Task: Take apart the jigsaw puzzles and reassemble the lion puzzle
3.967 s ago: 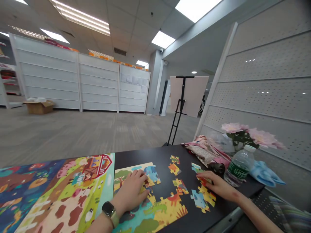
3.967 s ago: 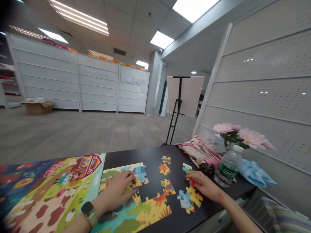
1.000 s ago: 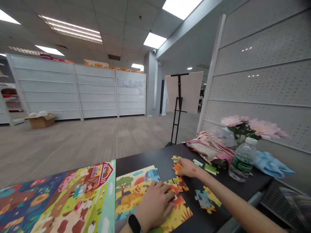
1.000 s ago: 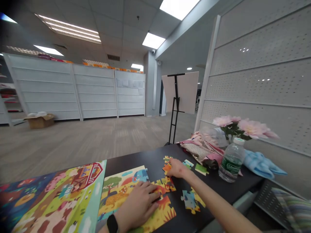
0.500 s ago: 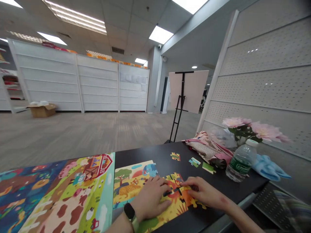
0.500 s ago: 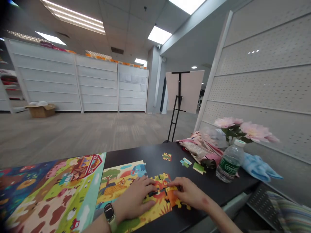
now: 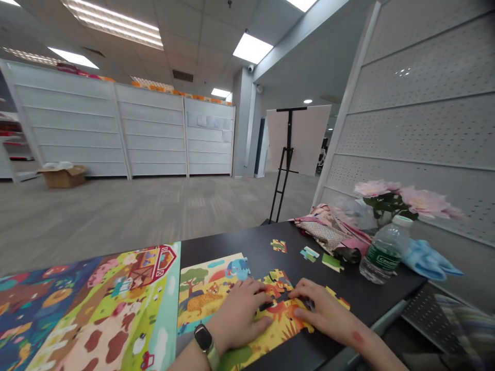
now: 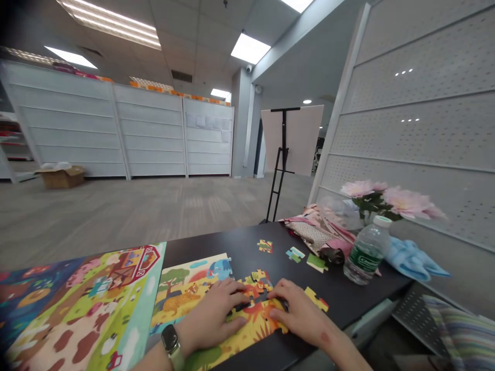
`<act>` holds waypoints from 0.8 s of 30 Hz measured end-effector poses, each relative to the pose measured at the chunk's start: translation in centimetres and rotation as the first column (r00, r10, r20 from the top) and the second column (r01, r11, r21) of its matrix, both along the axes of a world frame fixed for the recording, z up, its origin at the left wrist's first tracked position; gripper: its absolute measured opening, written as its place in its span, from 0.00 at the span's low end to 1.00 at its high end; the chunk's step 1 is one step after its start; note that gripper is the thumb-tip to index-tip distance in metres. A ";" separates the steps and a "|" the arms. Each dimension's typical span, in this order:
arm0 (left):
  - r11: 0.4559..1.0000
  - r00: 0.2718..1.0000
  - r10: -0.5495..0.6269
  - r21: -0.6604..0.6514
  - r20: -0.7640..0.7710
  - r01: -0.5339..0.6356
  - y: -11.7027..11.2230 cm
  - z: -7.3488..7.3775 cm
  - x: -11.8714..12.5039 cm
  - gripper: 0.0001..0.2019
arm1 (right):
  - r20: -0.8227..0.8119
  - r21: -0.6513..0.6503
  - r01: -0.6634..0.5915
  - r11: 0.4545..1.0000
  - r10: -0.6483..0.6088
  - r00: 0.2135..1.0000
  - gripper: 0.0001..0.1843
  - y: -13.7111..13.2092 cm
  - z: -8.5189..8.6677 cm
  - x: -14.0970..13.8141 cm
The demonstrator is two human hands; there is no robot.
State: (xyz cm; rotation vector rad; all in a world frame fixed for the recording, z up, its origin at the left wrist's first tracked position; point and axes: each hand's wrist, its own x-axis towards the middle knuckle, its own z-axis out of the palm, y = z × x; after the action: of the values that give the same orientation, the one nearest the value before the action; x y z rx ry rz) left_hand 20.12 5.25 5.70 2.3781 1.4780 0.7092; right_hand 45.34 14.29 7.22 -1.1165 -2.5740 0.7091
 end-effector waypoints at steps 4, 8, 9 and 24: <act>1.000 1.000 0.003 -0.002 0.000 -0.003 0.0 -0.1 0.0 0.15 | -0.051 0.014 0.019 1.000 -0.018 0.999 0.10 0.0 -0.2 0.3; 1.000 1.000 0.002 -0.008 0.006 -0.002 0.0 -0.1 0.0 0.15 | -0.213 -0.137 0.062 0.989 -0.090 0.973 0.17 0.4 0.0 0.8; 1.000 1.000 0.000 -0.010 0.008 0.000 0.0 0.0 0.0 0.15 | -0.269 -0.180 0.074 0.981 -0.121 0.956 0.20 0.4 -0.1 0.8; 1.000 1.000 0.008 0.004 0.002 -0.008 -0.1 0.2 -0.1 0.13 | -0.082 0.178 0.304 0.936 -0.294 0.952 0.14 -0.6 -3.2 -0.1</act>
State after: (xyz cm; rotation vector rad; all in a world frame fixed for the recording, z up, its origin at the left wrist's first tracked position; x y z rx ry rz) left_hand 20.04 5.13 5.91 2.3746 1.4878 0.7169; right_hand 45.19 13.65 3.99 -1.3634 -2.2962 0.4076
